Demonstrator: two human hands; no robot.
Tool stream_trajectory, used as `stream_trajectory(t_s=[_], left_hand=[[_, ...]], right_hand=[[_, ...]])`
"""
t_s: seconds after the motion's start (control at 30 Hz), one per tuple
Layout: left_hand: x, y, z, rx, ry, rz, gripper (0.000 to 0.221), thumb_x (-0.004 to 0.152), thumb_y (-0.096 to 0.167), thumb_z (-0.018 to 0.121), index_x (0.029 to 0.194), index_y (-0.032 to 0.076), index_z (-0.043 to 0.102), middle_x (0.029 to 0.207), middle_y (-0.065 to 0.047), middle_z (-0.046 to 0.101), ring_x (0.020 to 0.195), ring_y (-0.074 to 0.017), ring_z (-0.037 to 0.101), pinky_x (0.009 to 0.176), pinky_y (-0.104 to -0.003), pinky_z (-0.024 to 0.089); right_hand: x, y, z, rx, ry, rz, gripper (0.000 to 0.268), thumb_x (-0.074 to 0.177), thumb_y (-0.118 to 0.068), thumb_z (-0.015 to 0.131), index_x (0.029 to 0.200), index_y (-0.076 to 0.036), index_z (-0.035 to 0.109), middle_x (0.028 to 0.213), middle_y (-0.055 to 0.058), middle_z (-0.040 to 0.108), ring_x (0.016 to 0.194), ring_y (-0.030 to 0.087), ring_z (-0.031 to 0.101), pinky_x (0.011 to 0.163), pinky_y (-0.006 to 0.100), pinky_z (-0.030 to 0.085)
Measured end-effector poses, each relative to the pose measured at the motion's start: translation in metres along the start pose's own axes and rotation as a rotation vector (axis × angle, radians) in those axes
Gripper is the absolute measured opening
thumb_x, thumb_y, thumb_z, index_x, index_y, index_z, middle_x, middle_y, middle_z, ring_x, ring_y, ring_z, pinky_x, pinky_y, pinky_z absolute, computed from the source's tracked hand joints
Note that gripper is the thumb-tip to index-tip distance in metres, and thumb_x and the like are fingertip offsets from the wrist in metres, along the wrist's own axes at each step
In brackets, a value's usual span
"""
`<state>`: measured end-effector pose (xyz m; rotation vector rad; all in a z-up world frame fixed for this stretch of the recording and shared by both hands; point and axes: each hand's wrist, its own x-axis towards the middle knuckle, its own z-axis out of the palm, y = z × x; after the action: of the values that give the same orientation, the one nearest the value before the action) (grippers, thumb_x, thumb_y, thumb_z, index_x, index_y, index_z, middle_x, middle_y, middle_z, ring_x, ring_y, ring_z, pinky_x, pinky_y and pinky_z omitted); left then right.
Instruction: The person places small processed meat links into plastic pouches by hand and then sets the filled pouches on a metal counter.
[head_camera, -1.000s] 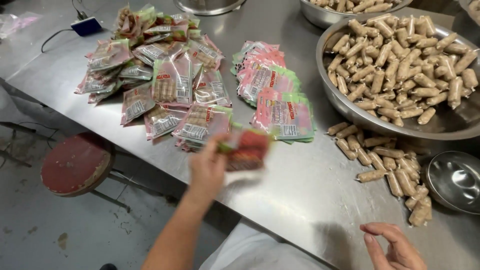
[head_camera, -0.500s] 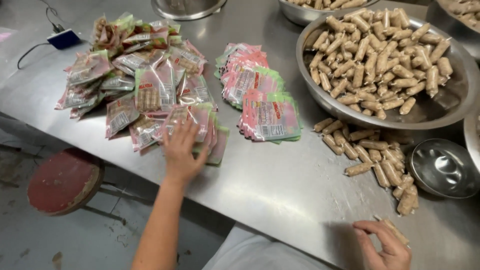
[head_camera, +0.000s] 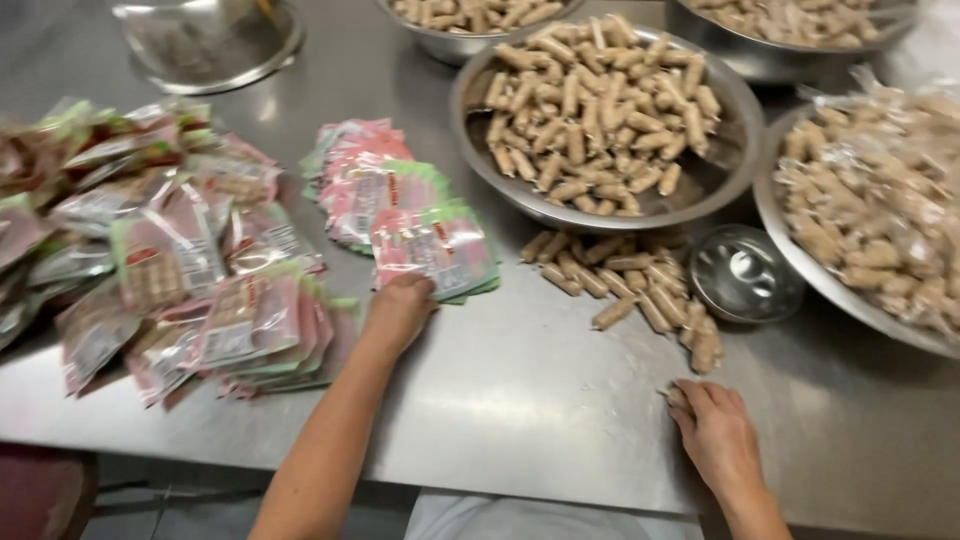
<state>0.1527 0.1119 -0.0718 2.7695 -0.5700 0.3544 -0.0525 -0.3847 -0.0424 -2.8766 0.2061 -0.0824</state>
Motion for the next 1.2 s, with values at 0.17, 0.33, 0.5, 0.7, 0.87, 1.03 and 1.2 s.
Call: stream_trajectory(t_s=[0.17,0.33,0.5,0.7,0.87,1.03,1.2], left_hand=[[0.001,-0.007,-0.005,-0.027,-0.065,-0.086,0.015,0.096,0.025,0.060,0.097,0.014,0.071,0.098,-0.016,0.077,0.088,-0.0433,0.071,0.072,-0.054,0.054],[-0.016,0.037,-0.049,0.077,0.334,-0.066,0.008,0.092,0.024,0.073,0.096,0.018,0.077,0.083,-0.007,0.075,0.083,-0.0275,0.076,0.074,-0.040,0.060],[-0.109,0.123,-0.084,-0.064,0.098,0.150,0.008,0.082,0.023,0.073,0.087,0.018,0.070,0.082,-0.008,0.070,0.079,-0.0311,0.068,0.068,-0.045,0.055],[-0.134,0.168,-0.101,-0.278,-0.604,0.099,0.042,0.089,0.053,0.079,0.096,0.012,0.072,0.092,-0.008,0.065,0.088,-0.0331,0.065,0.069,-0.049,0.053],[-0.124,0.204,-0.038,-0.451,-0.284,-0.027,0.021,0.094,0.025,0.072,0.089,0.006,0.064,0.086,-0.014,0.064,0.086,-0.0368,0.061,0.068,-0.051,0.049],[-0.117,0.226,-0.008,-0.384,-0.034,-0.045,0.029,0.085,0.027,0.083,0.096,0.009,0.064,0.089,-0.010,0.065,0.084,-0.0326,0.061,0.066,-0.048,0.049],[-0.120,0.225,-0.011,-0.440,-0.052,-0.089,0.013,0.089,0.015,0.075,0.090,0.009,0.063,0.088,-0.009,0.065,0.084,-0.0311,0.061,0.070,-0.046,0.050]], right_hand=[[0.029,-0.066,-0.067,0.286,-0.199,-0.031,0.030,0.093,-0.024,0.072,0.122,-0.017,0.075,0.113,0.003,0.078,0.109,0.023,0.071,0.095,0.038,0.054],[0.113,-0.084,-0.018,-0.007,0.151,-0.606,0.019,0.086,-0.015,0.076,0.105,-0.016,0.076,0.093,0.006,0.072,0.099,0.026,0.067,0.091,0.042,0.053],[0.141,-0.093,-0.003,-0.337,0.161,-0.842,0.005,0.086,-0.018,0.073,0.090,-0.014,0.073,0.089,0.004,0.065,0.097,0.026,0.061,0.083,0.041,0.052],[0.135,-0.107,-0.049,-0.105,-0.301,-0.539,0.024,0.088,-0.011,0.071,0.112,-0.009,0.072,0.117,0.012,0.068,0.104,0.032,0.066,0.080,0.046,0.059],[0.067,-0.103,-0.054,0.563,-0.451,-0.209,0.023,0.077,-0.013,0.082,0.099,-0.018,0.077,0.076,-0.005,0.068,0.068,0.010,0.056,0.064,0.026,0.040],[0.008,-0.097,-0.029,1.076,-0.584,0.133,0.029,0.088,0.004,0.073,0.117,-0.001,0.072,0.079,0.019,0.079,0.051,0.022,0.069,0.051,0.031,0.061],[-0.008,-0.081,-0.024,1.087,-0.491,0.131,0.035,0.087,0.000,0.075,0.122,0.000,0.077,0.096,0.013,0.081,0.067,0.015,0.069,0.056,0.027,0.062]])
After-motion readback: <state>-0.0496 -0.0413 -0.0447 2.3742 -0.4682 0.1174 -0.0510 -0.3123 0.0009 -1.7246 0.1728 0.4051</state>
